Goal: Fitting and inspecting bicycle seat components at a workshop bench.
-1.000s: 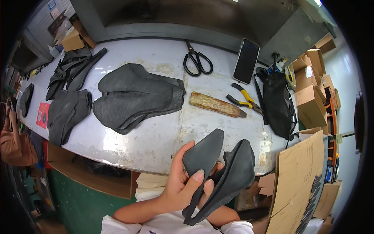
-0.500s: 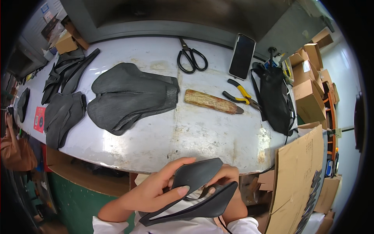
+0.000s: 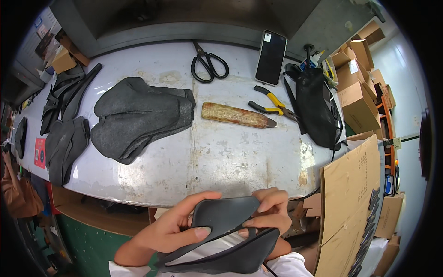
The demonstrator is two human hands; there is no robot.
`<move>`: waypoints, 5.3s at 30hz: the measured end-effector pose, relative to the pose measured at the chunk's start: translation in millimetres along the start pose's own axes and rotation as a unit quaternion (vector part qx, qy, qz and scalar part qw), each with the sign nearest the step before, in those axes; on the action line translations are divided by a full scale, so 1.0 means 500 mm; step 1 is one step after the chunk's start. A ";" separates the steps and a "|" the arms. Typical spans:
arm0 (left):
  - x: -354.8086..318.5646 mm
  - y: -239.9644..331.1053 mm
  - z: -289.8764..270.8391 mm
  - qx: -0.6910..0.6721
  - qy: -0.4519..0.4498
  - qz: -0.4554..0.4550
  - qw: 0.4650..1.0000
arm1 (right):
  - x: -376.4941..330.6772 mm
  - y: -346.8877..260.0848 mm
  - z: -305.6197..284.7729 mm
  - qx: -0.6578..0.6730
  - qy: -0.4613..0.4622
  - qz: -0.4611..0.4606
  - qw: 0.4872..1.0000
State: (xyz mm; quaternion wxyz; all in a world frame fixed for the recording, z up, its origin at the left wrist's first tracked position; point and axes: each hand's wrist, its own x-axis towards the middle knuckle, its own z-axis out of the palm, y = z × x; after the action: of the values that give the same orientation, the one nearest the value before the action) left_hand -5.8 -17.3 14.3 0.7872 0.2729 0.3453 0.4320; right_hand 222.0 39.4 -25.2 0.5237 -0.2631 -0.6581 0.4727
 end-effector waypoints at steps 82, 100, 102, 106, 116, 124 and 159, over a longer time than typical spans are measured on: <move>0.003 -0.001 0.012 0.550 0.184 0.345 0.738 | -0.024 0.058 0.034 0.125 0.088 0.036 0.988; 0.017 -0.002 -0.030 0.555 0.055 0.394 0.730 | 0.018 -0.015 0.062 -0.057 -0.096 -0.101 0.988; 0.006 -0.005 -0.035 0.510 0.181 0.455 0.707 | 0.010 -0.014 0.050 -0.110 -0.127 -0.072 0.983; -0.043 -0.050 -0.057 0.000 0.310 0.507 0.804 | 0.000 -0.008 0.063 0.260 0.231 0.235 0.908; -0.044 0.029 0.007 -0.014 0.108 0.224 0.969 | 0.019 0.038 0.000 0.393 0.016 0.484 0.782; -0.026 0.055 -0.042 0.343 -0.103 -0.019 0.933 | 0.023 -0.001 0.001 0.253 -0.223 0.444 0.830; -0.002 0.041 -0.006 0.217 -0.115 0.070 0.967 | 0.034 0.044 -0.010 0.508 -0.220 0.367 0.748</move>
State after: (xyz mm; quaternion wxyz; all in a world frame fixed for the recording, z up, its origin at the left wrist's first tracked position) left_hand -18.7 -8.0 27.8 0.7112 0.5087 0.3180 0.3666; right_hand 218.1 64.4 -37.3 0.2072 -0.0681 -0.2704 0.9377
